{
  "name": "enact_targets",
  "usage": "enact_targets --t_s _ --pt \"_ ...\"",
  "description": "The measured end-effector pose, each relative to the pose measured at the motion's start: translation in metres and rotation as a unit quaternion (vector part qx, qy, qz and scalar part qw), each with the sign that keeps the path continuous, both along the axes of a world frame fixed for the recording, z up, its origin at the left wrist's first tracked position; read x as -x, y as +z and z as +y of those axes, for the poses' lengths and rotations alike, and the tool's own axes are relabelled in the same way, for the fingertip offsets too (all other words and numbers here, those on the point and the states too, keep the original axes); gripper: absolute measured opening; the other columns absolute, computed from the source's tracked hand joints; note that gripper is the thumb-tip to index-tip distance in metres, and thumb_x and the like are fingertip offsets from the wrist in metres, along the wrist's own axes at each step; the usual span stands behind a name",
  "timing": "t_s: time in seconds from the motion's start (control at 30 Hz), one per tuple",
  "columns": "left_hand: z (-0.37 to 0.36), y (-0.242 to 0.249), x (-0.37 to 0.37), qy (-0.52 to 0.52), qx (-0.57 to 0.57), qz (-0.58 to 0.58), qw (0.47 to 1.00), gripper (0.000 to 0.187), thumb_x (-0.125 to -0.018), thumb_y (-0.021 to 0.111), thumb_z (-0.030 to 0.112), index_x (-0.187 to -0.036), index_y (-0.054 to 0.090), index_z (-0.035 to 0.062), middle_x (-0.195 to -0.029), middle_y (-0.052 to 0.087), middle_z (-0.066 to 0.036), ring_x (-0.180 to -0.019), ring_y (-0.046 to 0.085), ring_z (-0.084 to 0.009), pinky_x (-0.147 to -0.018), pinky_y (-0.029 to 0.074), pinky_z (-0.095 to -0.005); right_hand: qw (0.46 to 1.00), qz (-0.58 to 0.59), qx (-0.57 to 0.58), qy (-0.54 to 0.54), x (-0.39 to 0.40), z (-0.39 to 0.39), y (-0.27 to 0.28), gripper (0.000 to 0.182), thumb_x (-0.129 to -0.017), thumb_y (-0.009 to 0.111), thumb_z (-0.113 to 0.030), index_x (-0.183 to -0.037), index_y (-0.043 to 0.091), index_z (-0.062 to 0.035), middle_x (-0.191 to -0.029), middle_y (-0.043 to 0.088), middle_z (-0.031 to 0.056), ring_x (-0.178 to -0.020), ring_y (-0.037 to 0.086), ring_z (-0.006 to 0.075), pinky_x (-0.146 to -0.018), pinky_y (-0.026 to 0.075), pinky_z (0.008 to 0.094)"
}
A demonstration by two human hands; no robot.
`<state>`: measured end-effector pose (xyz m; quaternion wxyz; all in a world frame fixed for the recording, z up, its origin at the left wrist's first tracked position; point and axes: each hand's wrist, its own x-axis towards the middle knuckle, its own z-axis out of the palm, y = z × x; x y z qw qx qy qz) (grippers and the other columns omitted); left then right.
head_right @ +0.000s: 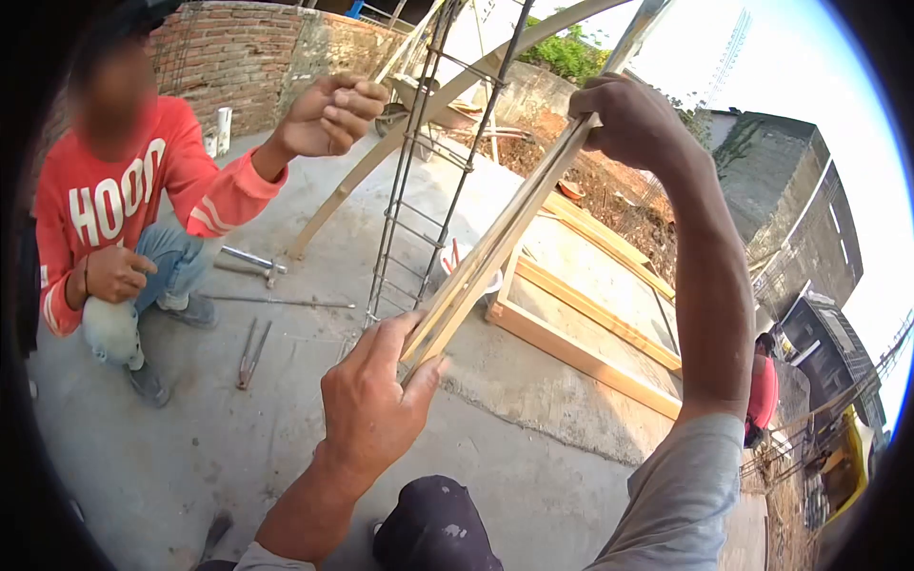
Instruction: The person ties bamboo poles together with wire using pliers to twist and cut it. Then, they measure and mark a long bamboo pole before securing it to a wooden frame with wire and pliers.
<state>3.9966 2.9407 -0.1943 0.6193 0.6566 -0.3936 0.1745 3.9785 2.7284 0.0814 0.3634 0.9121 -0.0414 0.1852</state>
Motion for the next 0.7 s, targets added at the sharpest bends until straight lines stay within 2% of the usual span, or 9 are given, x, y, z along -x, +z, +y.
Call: enact_targets --t_s 0.07,0.17,0.27,0.47,0.57,0.7 --pt "-0.001 0.007 -0.003 -0.012 -0.035 -0.011 0.999 0.045 -0.075 0.074 0.017 -0.114 0.054 0.0029 -0.095 0.065 -0.017 -0.082 0.066 -0.0349 -0.069 0.052 -0.0400 1.000 -0.016 -0.020 0.007 0.000 0.003 0.000 0.022 -0.070 0.077 -0.007 -0.090 0.069 -0.0111 -0.101 0.066 0.0031 -0.095 0.063 0.0198 -0.084 0.052 0.0337" --pt "-0.008 0.010 -0.005 -0.012 -0.072 -0.006 0.997 0.052 -0.077 0.071 0.023 -0.119 0.047 0.0024 -0.093 0.065 -0.019 -0.079 0.064 -0.0382 -0.069 0.050 -0.0466 0.999 -0.010 -0.029 -0.040 -0.002 0.000 0.005 0.023 -0.068 0.078 -0.006 -0.089 0.069 -0.0110 -0.100 0.066 0.0033 -0.097 0.062 0.0193 -0.084 0.052 0.0330" --pt "-0.014 0.011 -0.009 -0.040 -0.140 0.010 0.989 0.045 -0.081 0.065 0.022 -0.117 0.047 0.0014 -0.091 0.064 -0.022 -0.077 0.064 -0.0396 -0.069 0.050 -0.0486 0.998 -0.004 -0.039 -0.055 -0.003 -0.001 0.006 0.024 -0.067 0.077 -0.003 -0.088 0.069 -0.0095 -0.099 0.065 0.0037 -0.096 0.062 0.0211 -0.084 0.052 0.0355" --pt "-0.009 0.015 -0.008 -0.129 -0.164 0.018 0.978 0.045 -0.085 0.057 0.019 -0.122 0.042 -0.0018 -0.090 0.063 -0.026 -0.077 0.062 -0.0442 -0.071 0.049 -0.0509 0.996 -0.011 -0.022 -0.084 0.012 0.022 0.012 0.027 -0.063 0.077 0.000 -0.087 0.068 -0.0068 -0.096 0.064 0.0044 -0.095 0.062 0.0226 -0.082 0.052 0.0349" --pt "-0.008 0.013 -0.007 -0.141 -0.125 -0.007 0.982 0.046 -0.086 0.055 0.018 -0.124 0.040 -0.0031 -0.091 0.063 -0.027 -0.077 0.062 -0.0454 -0.071 0.049 -0.0514 0.997 -0.020 -0.027 -0.062 0.015 0.023 0.015 0.027 -0.063 0.077 0.001 -0.087 0.067 -0.0069 -0.097 0.064 0.0042 -0.094 0.062 0.0231 -0.082 0.052 0.0353" --pt "-0.001 0.017 -0.011 -0.155 -0.129 -0.006 0.979 0.044 -0.087 0.054 0.018 -0.122 0.040 -0.0049 -0.092 0.062 -0.029 -0.077 0.062 -0.0457 -0.072 0.049 -0.0515 0.998 -0.029 -0.012 -0.060 0.009 0.025 0.016 0.027 -0.063 0.077 0.001 -0.087 0.068 -0.0077 -0.097 0.064 0.0039 -0.097 0.061 0.0234 -0.086 0.051 0.0359"
